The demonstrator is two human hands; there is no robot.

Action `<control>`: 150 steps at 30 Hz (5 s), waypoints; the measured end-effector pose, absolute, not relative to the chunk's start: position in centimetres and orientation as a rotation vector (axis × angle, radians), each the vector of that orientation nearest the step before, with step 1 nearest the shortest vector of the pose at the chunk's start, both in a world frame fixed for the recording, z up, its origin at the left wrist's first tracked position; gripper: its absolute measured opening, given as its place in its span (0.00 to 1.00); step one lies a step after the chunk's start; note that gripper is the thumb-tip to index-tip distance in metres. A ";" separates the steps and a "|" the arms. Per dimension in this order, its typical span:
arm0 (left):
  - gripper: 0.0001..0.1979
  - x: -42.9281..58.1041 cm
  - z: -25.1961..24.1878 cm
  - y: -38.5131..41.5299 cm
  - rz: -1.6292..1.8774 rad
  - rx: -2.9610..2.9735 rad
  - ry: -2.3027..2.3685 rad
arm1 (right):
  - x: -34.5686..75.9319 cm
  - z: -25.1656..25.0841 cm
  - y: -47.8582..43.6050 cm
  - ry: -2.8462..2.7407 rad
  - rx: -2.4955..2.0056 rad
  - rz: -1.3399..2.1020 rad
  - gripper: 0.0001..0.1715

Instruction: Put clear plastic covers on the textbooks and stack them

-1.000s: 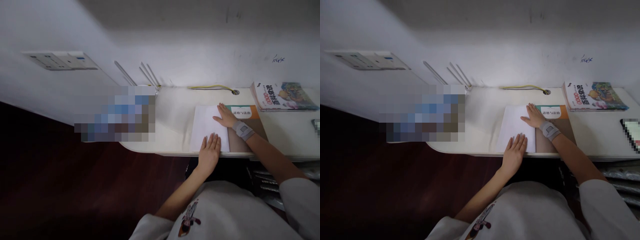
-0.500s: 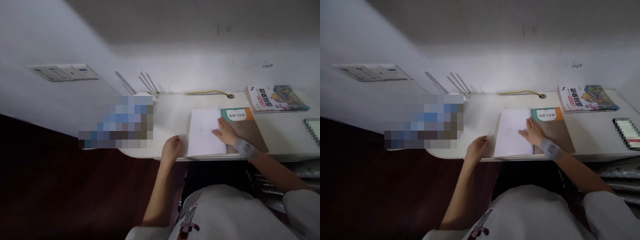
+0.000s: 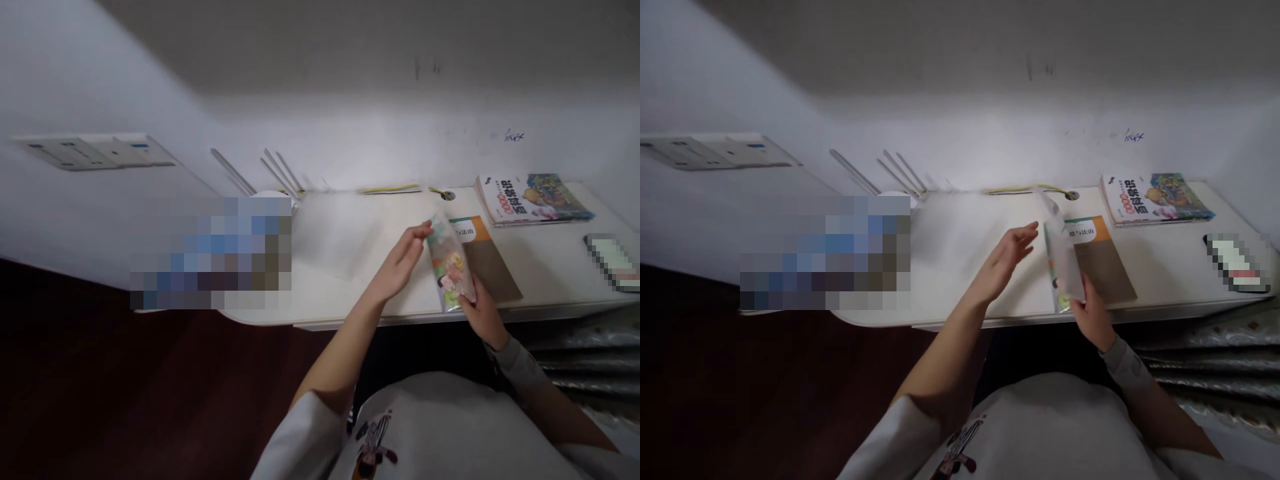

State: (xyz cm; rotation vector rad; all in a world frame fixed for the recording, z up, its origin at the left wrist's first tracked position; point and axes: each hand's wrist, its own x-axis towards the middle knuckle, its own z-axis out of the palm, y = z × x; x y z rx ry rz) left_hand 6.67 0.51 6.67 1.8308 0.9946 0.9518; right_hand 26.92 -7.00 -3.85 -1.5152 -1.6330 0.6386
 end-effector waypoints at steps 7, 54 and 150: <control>0.36 10.6 1.2 10.3 0.666 1.934 1.392 | 34.1 -3.0 -8.2 -1.235 -1.514 0.914 0.29; 0.26 2.6 -2.9 6.3 0.301 2.412 1.946 | 35.8 -2.7 4.8 -2.177 -1.998 -0.157 0.28; 0.31 5.4 -3.0 7.5 0.409 2.099 2.064 | 30.6 -4.4 8.0 -2.365 -1.702 -0.121 0.32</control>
